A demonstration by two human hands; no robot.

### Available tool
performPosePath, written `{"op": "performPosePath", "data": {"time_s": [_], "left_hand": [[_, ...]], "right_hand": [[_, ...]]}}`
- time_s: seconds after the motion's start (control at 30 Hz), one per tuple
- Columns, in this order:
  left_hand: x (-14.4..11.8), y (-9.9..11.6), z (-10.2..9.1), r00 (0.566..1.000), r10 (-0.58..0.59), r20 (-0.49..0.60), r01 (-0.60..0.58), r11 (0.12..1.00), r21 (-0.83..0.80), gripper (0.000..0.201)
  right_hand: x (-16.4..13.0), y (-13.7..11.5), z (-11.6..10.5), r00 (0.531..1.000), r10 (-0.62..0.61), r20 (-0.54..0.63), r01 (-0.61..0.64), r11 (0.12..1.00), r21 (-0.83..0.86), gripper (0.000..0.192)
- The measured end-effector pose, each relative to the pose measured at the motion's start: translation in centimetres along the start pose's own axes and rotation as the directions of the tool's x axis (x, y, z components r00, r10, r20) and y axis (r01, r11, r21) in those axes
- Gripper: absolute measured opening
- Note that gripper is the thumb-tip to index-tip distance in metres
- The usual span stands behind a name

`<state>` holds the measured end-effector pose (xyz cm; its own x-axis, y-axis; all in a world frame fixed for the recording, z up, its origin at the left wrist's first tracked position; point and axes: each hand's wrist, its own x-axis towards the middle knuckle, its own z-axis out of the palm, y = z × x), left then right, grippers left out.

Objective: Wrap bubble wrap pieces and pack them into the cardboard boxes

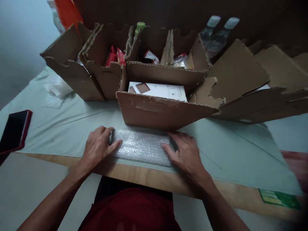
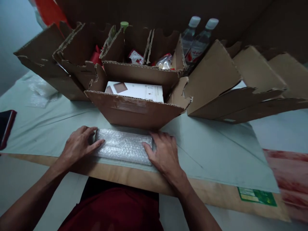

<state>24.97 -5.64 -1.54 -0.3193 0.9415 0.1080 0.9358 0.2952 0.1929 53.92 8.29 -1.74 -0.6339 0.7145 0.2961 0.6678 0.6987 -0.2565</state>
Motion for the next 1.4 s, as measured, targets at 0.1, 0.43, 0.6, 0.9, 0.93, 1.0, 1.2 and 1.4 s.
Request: {"op": "performPosePath", "data": {"time_s": [0.1, 0.43, 0.6, 0.9, 0.93, 1.0, 1.2, 1.4], "left_hand": [[0.2, 0.4, 0.6, 0.999, 0.024, 0.045, -0.021, 0.998, -0.066, 0.017], [1.3, -2.0, -6.2, 0.986, 0.162, -0.025, -0.164, 0.97, -0.182, 0.015], [4.7, -3.6, -5.0, 0.994, 0.095, -0.047, -0.095, 0.995, 0.008, 0.049], [-12.6, -1.0, -1.5, 0.918, 0.337, -0.211, -0.388, 0.877, -0.285, 0.068], [-13.4, -0.3, -1.0, 0.92, 0.33, -0.212, -0.379, 0.885, -0.269, 0.069], [-13.6, 0.7, 0.1, 0.915, 0.309, -0.259, -0.371, 0.897, -0.24, 0.063], [-10.6, 0.6, 0.6, 0.906, 0.181, -0.384, -0.341, 0.848, -0.405, 0.036], [-10.0, 0.3, -0.4, 0.97, -0.117, -0.214, -0.047, 0.771, -0.635, 0.026]], "right_hand": [[0.9, -0.5, 0.4, 0.995, 0.021, 0.096, -0.021, 1.0, 0.003, 0.019], [-5.4, -8.9, -1.6, 0.975, 0.04, 0.22, -0.171, 0.767, 0.618, 0.055], [-2.9, -12.7, 2.4, 0.958, -0.012, 0.288, -0.163, 0.802, 0.574, 0.053], [-1.9, -12.1, 1.6, 0.866, 0.091, 0.491, -0.435, 0.62, 0.653, 0.038], [-1.8, -12.2, 1.5, 0.843, 0.101, 0.528, -0.481, 0.578, 0.659, 0.039], [-1.6, -12.6, 1.4, 0.803, 0.109, 0.586, -0.561, 0.474, 0.679, 0.041], [-2.3, -10.9, -0.4, 0.767, -0.031, 0.641, -0.585, 0.378, 0.718, 0.046], [-1.2, -9.7, -1.1, 0.944, -0.165, 0.285, -0.075, 0.735, 0.674, 0.067]]}}
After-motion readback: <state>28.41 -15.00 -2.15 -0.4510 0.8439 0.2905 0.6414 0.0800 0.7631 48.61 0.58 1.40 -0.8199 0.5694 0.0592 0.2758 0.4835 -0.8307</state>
